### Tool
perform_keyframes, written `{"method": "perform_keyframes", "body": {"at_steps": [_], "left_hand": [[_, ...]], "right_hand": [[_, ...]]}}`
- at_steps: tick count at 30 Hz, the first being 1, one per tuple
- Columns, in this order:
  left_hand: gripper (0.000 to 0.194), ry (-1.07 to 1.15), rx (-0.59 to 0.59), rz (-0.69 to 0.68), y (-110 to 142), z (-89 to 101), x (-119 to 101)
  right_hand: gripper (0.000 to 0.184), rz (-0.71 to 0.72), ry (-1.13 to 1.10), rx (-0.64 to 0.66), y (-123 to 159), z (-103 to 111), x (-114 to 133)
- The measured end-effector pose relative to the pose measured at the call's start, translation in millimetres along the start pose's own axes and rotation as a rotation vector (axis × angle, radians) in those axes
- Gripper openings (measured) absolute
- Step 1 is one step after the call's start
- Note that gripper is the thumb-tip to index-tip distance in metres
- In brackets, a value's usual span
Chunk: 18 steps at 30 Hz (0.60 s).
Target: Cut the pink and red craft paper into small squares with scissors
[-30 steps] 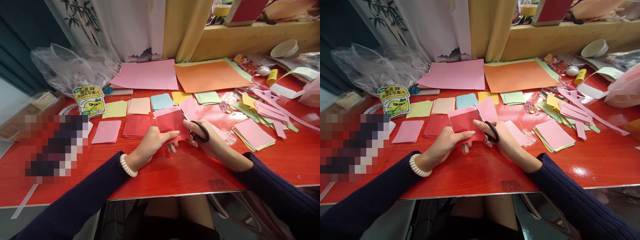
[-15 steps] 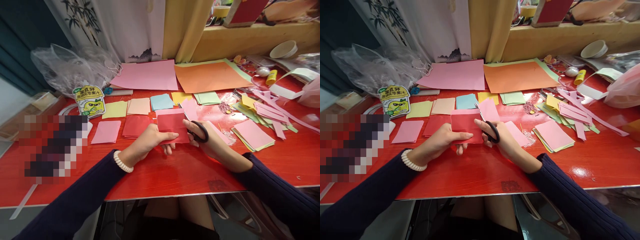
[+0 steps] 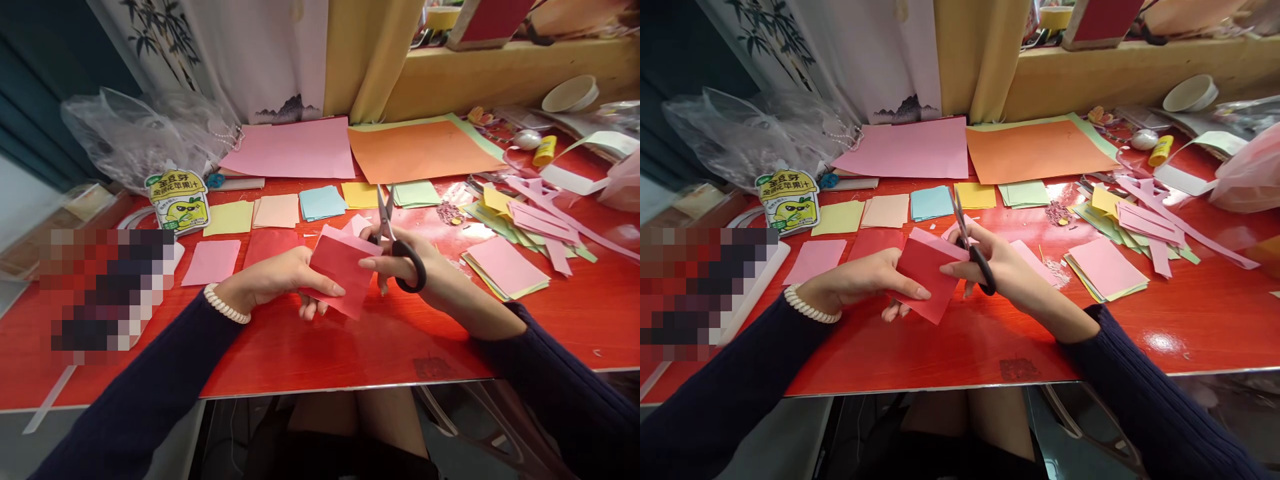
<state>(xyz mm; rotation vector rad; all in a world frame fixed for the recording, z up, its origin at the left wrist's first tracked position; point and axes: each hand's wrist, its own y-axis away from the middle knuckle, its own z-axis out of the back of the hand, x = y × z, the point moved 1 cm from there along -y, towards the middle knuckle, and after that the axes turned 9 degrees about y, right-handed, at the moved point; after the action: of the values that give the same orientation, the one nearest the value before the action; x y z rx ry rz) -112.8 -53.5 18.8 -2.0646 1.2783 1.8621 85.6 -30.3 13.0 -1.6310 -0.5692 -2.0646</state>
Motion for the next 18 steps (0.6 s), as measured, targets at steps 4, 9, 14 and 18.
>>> {"method": "perform_keyframes", "body": {"at_steps": [4,9,14,18], "left_hand": [[0.011,-0.035,0.012,0.03,0,1.1,1],[0.016,0.104,-0.23,-0.243,-5,4.4,1],[0.027,0.253,-0.326,-0.427,-13,-15.5,6],[0.029,0.276,-0.273,-0.425,-16,-38.0,10]], "right_hand": [[0.024,-0.027,-0.03,-0.013,2,-2,1],[0.023,0.04,-0.117,-0.295,-3,2,-7],[0.023,0.175,-0.164,-0.507,-7,3,-16],[0.028,0.207,-0.122,-0.506,-5,-7,-17]]}}
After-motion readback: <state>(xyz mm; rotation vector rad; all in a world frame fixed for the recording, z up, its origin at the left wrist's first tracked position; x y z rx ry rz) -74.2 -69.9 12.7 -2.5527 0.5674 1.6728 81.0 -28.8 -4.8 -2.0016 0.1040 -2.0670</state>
